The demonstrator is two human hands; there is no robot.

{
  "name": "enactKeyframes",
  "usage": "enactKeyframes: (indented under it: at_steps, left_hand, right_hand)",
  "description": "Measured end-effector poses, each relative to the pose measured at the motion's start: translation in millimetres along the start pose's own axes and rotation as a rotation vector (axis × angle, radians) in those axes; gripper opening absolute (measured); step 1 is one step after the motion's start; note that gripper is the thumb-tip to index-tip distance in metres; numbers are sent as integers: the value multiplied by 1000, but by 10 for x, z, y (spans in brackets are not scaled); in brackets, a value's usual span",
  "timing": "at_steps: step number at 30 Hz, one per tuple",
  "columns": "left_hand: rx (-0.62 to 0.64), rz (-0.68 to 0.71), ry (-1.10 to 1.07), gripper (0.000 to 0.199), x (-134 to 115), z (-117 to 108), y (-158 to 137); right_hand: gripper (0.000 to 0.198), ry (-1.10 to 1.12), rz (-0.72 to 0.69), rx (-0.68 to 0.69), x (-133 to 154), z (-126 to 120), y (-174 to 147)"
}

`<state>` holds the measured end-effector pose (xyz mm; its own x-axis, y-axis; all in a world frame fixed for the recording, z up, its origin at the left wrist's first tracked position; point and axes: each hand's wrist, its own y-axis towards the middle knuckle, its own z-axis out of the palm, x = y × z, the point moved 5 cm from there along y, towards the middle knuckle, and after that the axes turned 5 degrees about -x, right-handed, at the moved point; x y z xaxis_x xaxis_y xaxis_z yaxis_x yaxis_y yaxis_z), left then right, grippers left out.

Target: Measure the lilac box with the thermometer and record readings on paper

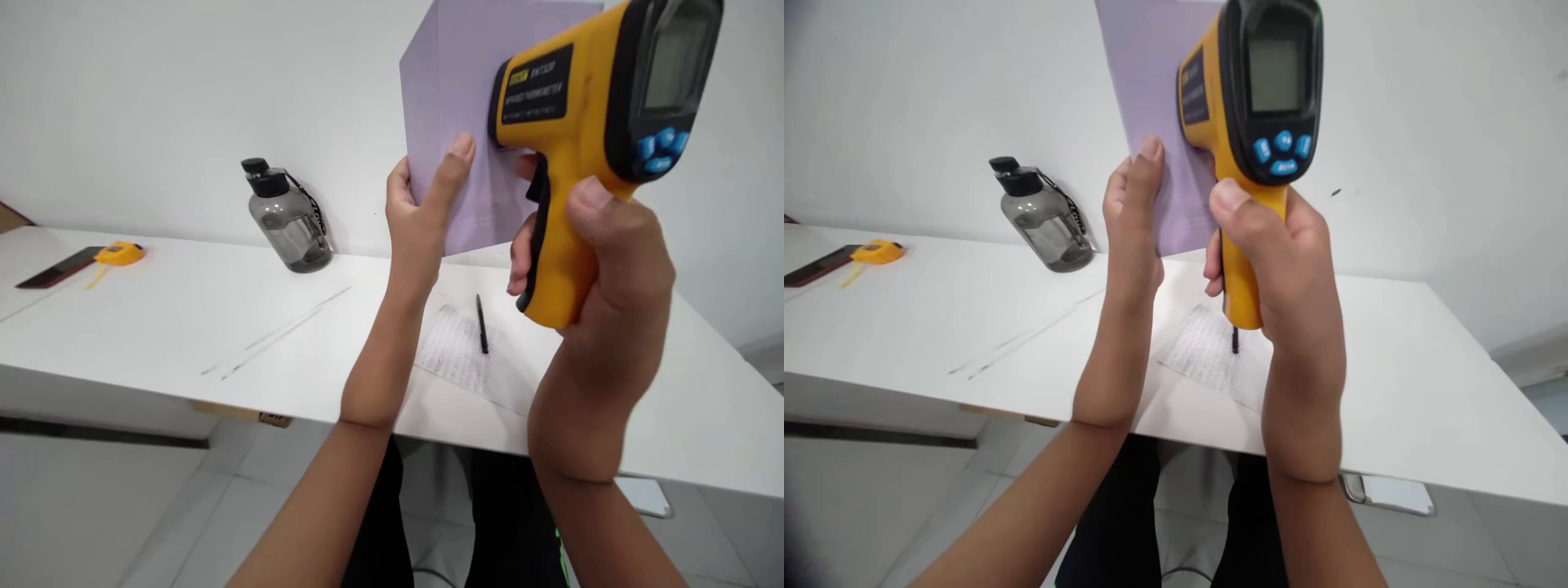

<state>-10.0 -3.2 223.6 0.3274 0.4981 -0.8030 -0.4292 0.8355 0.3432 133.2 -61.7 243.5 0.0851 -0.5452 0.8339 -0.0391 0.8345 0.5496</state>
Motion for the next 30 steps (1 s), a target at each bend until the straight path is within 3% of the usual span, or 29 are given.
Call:
enactKeyframes:
  at_steps: [4, 9, 14, 23, 30]
  left_hand:
    - [97, 49, -102, 37, -82, 13, -31]
    - [70, 91, -114, 52, -141, -54, -5]
    - [39, 110, -70, 63, -201, -109, -15]
    - [12, 289, 23, 90, -334, -248, 1]
    - [67, 361, -79, 91, -478, -352, 24]
  right_hand:
    - [32, -14, 37, 1, 58, 1, -30]
    - [41, 20, 105, 32, 62, 43, -85]
    - [36, 40, 128, 45, 74, 95, -127]
    - [39, 43, -13, 102, 17, 117, -128]
    - [35, 59, -70, 242, -28, 111, -181]
